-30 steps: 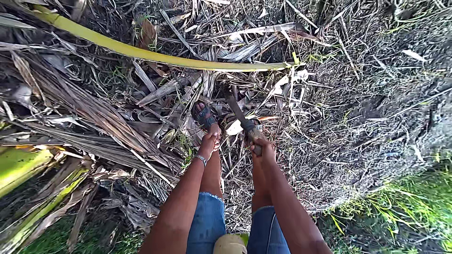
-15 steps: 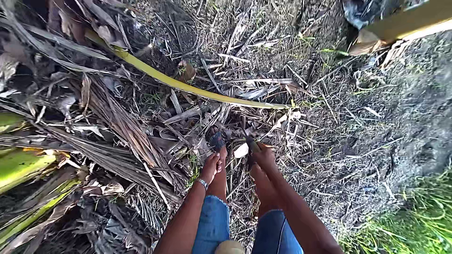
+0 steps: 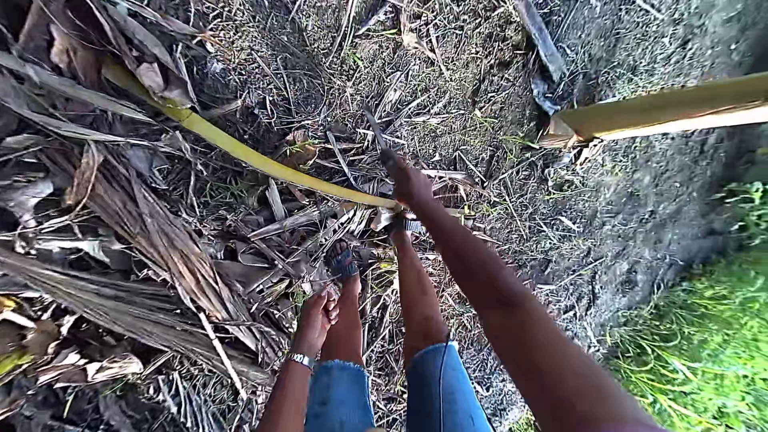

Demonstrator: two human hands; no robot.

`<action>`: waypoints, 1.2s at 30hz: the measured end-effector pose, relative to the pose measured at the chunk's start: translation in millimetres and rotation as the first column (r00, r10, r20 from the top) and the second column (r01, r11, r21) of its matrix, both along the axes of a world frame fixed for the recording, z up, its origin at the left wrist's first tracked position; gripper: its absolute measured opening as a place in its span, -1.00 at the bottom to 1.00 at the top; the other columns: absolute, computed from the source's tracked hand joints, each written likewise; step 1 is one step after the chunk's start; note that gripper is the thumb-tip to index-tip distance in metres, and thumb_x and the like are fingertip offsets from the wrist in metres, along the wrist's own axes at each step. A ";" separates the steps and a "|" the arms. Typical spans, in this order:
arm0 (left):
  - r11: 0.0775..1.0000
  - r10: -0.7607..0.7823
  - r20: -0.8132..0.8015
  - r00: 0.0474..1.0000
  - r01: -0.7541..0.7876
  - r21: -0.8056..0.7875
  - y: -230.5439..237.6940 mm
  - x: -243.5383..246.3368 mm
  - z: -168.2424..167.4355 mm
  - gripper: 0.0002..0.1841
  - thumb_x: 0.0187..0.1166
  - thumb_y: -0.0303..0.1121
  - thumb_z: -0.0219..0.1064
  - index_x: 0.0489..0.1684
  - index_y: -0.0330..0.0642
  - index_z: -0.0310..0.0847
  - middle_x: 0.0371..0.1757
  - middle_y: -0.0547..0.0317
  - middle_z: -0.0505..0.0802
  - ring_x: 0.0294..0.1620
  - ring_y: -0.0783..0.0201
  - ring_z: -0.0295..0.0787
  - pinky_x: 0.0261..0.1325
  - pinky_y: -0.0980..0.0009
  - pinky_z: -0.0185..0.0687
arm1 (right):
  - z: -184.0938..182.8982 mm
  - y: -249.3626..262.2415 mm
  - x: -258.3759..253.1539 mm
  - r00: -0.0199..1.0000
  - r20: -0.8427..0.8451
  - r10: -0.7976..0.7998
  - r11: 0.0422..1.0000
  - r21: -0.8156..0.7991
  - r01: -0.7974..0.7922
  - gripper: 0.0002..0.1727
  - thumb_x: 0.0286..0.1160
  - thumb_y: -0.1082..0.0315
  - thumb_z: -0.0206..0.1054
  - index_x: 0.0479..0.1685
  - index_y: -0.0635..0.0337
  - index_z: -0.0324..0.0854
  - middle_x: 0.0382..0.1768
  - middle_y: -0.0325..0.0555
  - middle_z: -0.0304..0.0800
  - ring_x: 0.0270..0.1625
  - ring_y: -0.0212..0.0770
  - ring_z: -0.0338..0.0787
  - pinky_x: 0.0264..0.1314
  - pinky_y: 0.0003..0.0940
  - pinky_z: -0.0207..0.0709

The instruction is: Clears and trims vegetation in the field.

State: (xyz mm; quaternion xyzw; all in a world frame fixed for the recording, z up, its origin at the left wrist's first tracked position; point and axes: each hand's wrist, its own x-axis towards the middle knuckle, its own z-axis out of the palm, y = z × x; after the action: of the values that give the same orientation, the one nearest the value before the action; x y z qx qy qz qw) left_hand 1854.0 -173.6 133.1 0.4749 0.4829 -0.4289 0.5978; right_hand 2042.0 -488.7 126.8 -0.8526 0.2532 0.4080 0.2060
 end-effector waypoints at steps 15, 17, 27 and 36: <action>0.984 0.175 0.038 0.984 -0.174 -0.033 -112.6 55.5 1.9 -0.68 0.91 -0.31 -0.14 -0.21 -0.18 0.48 -0.60 0.30 0.55 -0.69 0.42 0.43 -0.59 0.53 0.43 | 70.1 -96.7 -46.0 0.890 -0.375 0.258 0.966 0.077 -0.248 -0.20 0.46 0.20 0.41 0.81 -0.32 0.30 0.22 0.25 0.82 0.26 0.40 0.78 0.22 0.54 0.54; 0.979 0.201 0.019 0.979 -0.201 -0.029 -125.1 68.0 5.6 -0.69 0.91 -0.30 -0.12 -0.20 -0.19 0.49 -0.58 0.28 0.57 -0.69 0.42 0.44 -0.61 0.54 0.43 | 110.2 -116.8 -28.4 0.934 -0.260 0.247 0.969 0.053 -0.242 -0.25 0.43 0.16 0.46 0.74 -0.34 0.43 0.15 0.21 0.86 0.19 0.37 0.82 0.19 0.52 0.57; 0.925 0.379 -0.001 0.925 -0.379 -0.026 -154.2 81.3 12.0 -0.69 0.91 -0.27 -0.09 -0.22 -0.14 0.50 -0.57 0.29 0.56 -0.67 0.40 0.47 -0.57 0.52 0.49 | 29.6 -115.8 97.6 0.954 0.047 0.297 0.951 0.079 -0.300 -0.55 0.29 0.24 0.54 0.26 -0.04 0.80 -0.18 0.28 0.89 -0.11 0.40 0.85 -0.14 0.55 0.60; 0.892 0.450 0.121 0.885 -0.440 -0.103 -206.9 149.7 53.7 -0.67 0.90 -0.32 -0.16 -0.22 -0.15 0.51 -0.55 0.30 0.59 -0.64 0.42 0.47 -0.56 0.54 0.46 | 28.5 -51.2 149.9 0.885 -0.309 0.347 0.934 0.029 -0.356 -0.56 0.48 0.13 0.33 0.30 0.06 0.72 0.29 0.17 0.80 0.37 0.26 0.76 0.26 0.45 0.57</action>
State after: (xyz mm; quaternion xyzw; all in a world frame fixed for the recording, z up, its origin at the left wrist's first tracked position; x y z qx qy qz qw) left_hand 2003.7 -380.4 186.8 0.3588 0.5194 -0.2627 0.7297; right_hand 2191.9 -539.9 155.3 -0.8126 0.1295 0.5633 0.0744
